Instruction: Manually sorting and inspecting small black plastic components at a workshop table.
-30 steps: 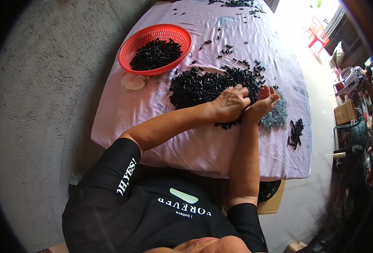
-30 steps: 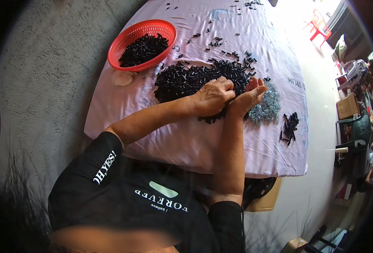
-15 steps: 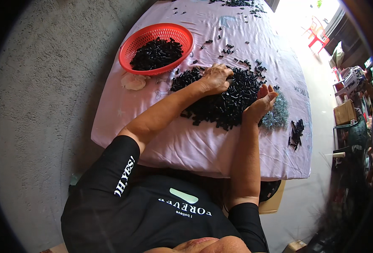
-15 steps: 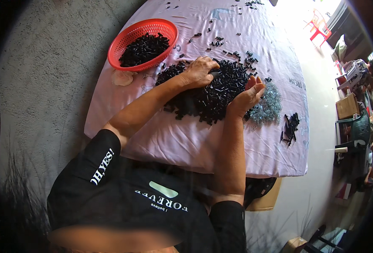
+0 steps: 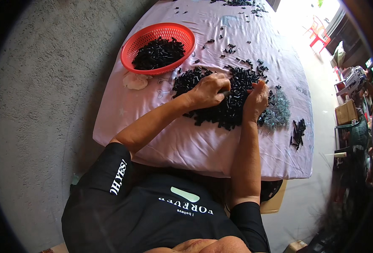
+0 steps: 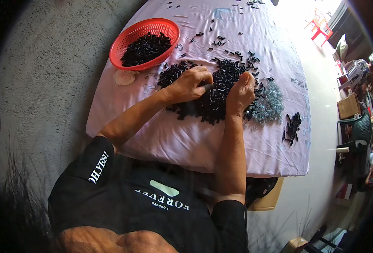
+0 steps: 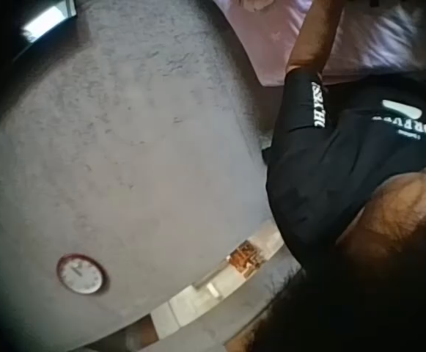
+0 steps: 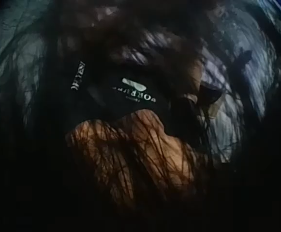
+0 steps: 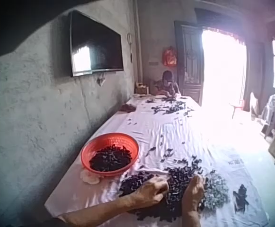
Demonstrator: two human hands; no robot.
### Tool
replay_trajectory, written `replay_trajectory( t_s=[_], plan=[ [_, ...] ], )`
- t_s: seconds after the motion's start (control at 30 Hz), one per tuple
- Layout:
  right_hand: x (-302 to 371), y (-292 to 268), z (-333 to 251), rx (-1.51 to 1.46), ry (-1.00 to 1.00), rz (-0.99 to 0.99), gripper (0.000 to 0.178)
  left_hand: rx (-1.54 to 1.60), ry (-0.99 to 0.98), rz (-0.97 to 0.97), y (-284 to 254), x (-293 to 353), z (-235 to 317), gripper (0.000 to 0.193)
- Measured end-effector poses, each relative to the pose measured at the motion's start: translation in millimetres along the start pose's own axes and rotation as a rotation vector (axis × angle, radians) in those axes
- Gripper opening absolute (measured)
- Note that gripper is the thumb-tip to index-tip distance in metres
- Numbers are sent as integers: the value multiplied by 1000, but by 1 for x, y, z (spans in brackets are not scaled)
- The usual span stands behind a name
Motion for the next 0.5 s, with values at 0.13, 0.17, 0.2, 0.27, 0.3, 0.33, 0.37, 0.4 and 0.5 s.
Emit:
replay_trajectory(
  t_s=[0.13, 0.17, 0.2, 0.27, 0.3, 0.33, 0.37, 0.4, 0.5],
  plan=[
    [1, 2, -4, -15, -17, -20, 55, 74, 49, 14, -8, 18, 10, 12],
    [2, 1, -6, -16, -17, -21, 55, 100, 50, 14, -12, 20, 12, 13],
    [3, 1, -7, -86, 2, -50, 55, 127, 51, 14, -15, 22, 13, 15],
    [5, 1, -10, -155, 20, -80, 56, 139, -8, 69, -23, 24, 2, 16],
    [6, 4, -9, -222, 43, -117, 56, 150, -68, 124, -29, 25, -7, 16],
    [7, 7, -9, -289, 65, -153, 56, 169, -88, 184, -37, 24, -11, 15],
    [6, 6, -7, -288, 65, -152, 56, 170, -87, 183, -37, 20, -16, 15],
    [5, 6, -2, -349, 96, -157, 54, 111, -107, 213, -38, 17, -25, 15],
    [3, 6, 1, -466, 100, -107, 52, 15, -149, 241, -37, 8, -47, 15]
  ],
)
Point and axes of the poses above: each hand's wrist, its own x-axis away from the middle knuckle, its own y-axis out of the palm, z = x × y, the point moved 8 cm from there along -x, towards the middle knuckle, and after that the axes turned 7 degrees about x, right-handed, at the moved point
